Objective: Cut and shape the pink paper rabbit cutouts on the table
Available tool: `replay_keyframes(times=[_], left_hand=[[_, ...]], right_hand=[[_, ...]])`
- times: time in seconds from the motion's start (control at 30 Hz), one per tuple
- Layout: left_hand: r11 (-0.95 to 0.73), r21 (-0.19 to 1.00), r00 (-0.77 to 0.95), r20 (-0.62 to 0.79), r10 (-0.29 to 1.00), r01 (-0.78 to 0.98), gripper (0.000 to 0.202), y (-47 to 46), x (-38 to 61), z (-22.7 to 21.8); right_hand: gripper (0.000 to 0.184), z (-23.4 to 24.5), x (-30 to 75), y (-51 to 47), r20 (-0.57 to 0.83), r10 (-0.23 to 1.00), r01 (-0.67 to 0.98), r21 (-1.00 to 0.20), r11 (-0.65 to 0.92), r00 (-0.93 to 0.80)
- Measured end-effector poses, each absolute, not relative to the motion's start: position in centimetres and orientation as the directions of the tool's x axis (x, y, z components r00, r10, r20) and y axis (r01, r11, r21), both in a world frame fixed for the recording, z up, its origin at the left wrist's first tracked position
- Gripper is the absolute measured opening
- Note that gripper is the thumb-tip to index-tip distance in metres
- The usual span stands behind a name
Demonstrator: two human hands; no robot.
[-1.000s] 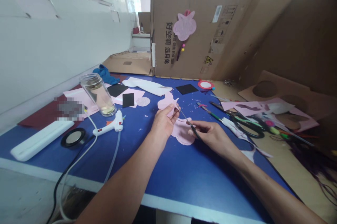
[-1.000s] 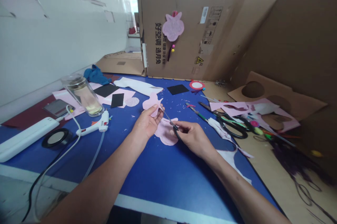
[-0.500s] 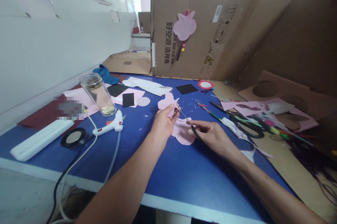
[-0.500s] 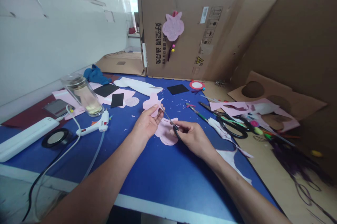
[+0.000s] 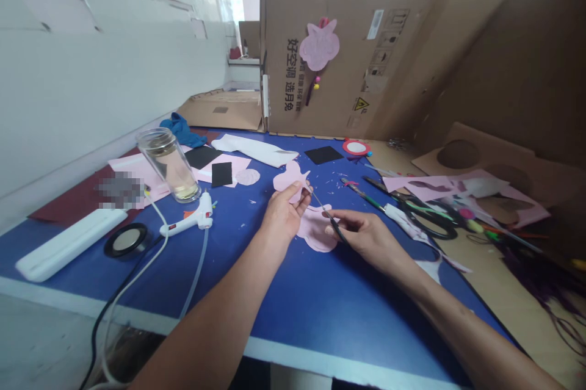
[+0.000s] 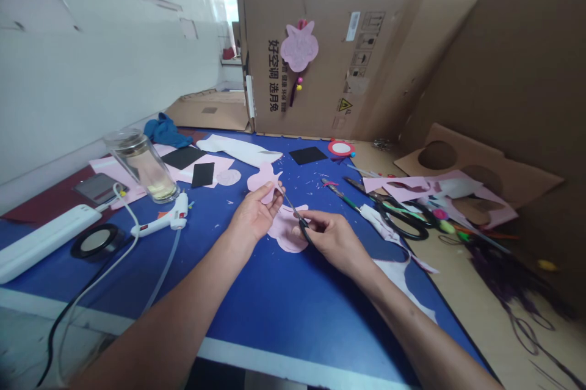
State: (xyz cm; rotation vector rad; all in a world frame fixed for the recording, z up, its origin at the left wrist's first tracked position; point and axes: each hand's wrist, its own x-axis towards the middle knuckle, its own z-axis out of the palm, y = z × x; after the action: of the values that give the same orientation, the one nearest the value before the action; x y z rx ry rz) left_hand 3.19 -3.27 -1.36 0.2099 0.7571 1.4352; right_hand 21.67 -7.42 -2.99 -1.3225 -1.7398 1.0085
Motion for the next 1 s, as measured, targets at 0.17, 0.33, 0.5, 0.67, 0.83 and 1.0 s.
replay_keyframes(times=[0.17, 0.33, 0.5, 0.67, 0.83, 1.0], left_hand=[[0.157, 0.551, -0.053, -0.345, 0.937, -0.820, 0.007, -3.15, 3.06, -1.34], [0.161, 0.549, -0.062, -0.365, 0.929, -0.820, 0.007, -2.99, 2.93, -1.41], [0.160, 0.551, -0.051, -0.348, 0.936, -0.819, 0.009, -3.00, 2.95, -1.47], [0.153, 0.566, -0.055, -0.334, 0.941, -0.810, 0.006, -3.08, 3.03, -1.29], [0.147, 0.564, -0.052, -0.322, 0.945, -0.813, 0.007, -3.12, 3.05, -1.30], [0.142, 0.563, -0.043, -0.302, 0.952, -0.814, 0.008, -3.19, 3.05, -1.48]], right_hand=[[0.052, -3.29, 21.87, -7.19, 0.068, 0.971, 0.395, -0.905, 0.157, -0.231], [0.055, -2.91, 22.13, -7.18, 0.060, 0.974, 0.393, -0.908, 0.145, -0.220], [0.051, -2.86, 22.28, -7.22, 0.104, 0.972, 0.425, -0.886, 0.187, -0.212], [0.048, -3.11, 22.19, -7.25, 0.105, 0.971, 0.408, -0.894, 0.187, -0.214], [0.051, -2.83, 21.99, -7.34, 0.078, 0.973, 0.385, -0.909, 0.159, -0.218], [0.053, -2.56, 21.85, -7.37, 0.064, 0.973, 0.373, -0.916, 0.146, -0.224]])
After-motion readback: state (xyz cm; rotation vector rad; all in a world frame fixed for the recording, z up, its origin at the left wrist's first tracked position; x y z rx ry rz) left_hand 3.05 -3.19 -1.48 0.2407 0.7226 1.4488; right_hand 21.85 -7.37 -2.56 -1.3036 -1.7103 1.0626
